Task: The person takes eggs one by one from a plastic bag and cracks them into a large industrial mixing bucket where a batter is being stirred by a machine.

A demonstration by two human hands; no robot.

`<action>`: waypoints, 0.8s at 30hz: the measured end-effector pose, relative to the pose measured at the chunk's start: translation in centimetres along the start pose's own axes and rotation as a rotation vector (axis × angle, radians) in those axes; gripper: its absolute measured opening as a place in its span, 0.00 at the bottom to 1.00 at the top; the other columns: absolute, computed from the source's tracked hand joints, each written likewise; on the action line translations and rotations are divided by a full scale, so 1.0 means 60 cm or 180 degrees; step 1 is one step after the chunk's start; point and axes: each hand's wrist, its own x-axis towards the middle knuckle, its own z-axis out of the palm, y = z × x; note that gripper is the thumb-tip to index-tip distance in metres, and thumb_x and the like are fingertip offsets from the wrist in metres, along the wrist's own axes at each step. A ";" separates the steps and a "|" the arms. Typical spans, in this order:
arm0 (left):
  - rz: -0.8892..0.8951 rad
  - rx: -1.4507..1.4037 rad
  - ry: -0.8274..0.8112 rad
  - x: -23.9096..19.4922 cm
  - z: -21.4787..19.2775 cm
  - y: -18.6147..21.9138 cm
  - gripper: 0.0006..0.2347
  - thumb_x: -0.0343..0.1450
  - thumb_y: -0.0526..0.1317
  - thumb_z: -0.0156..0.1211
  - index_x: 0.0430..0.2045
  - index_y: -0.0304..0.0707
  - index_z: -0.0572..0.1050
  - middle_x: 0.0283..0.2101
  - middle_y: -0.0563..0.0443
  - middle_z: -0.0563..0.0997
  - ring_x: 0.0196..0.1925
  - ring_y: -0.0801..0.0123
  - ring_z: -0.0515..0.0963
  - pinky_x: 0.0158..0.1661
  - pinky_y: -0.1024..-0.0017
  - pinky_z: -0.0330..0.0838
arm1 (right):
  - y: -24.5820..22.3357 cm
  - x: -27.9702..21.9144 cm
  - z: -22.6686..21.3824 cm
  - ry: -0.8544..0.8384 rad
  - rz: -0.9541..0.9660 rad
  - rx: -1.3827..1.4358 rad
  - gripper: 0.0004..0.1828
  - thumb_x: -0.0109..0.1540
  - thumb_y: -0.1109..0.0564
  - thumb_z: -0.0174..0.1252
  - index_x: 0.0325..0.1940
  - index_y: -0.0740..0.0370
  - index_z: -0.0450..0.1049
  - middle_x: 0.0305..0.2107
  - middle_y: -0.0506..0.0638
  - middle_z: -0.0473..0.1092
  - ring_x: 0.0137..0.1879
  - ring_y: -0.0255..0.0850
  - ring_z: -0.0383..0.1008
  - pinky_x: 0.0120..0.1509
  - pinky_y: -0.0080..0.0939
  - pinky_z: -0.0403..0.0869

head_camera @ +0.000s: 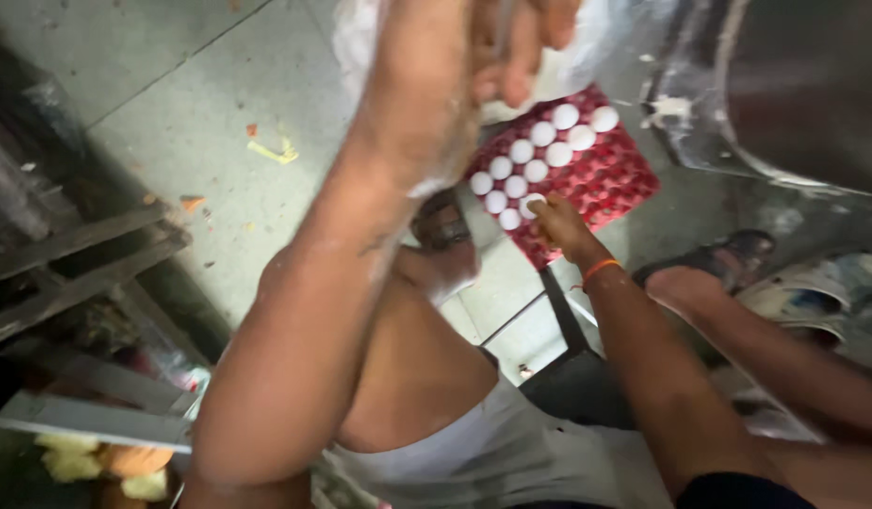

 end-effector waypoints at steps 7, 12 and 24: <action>0.0014 -0.0346 0.0269 0.028 -0.012 0.005 0.22 0.83 0.56 0.46 0.44 0.33 0.74 0.29 0.42 0.76 0.20 0.73 0.66 0.19 0.78 0.53 | -0.223 -0.230 -0.094 -0.0585 -0.0811 0.1566 0.30 0.51 0.65 0.57 0.56 0.47 0.64 0.36 0.47 0.72 0.27 0.31 0.67 0.24 0.30 0.59; -0.0400 -0.0435 0.0587 0.037 -0.013 0.036 0.33 0.77 0.68 0.43 0.38 0.27 0.70 0.28 0.39 0.76 0.19 0.67 0.66 0.22 0.76 0.57 | -0.327 -0.456 -0.195 0.0744 -0.1515 0.0734 0.25 0.62 0.63 0.58 0.62 0.53 0.62 0.38 0.45 0.71 0.32 0.30 0.67 0.30 0.30 0.65; -0.0657 -0.0444 0.0411 0.061 0.001 0.009 0.30 0.76 0.69 0.42 0.39 0.35 0.69 0.27 0.43 0.74 0.20 0.71 0.64 0.22 0.77 0.57 | -0.306 -0.514 -0.383 0.4384 -0.2104 -0.2190 0.22 0.70 0.54 0.64 0.63 0.64 0.64 0.41 0.67 0.74 0.44 0.60 0.76 0.46 0.54 0.73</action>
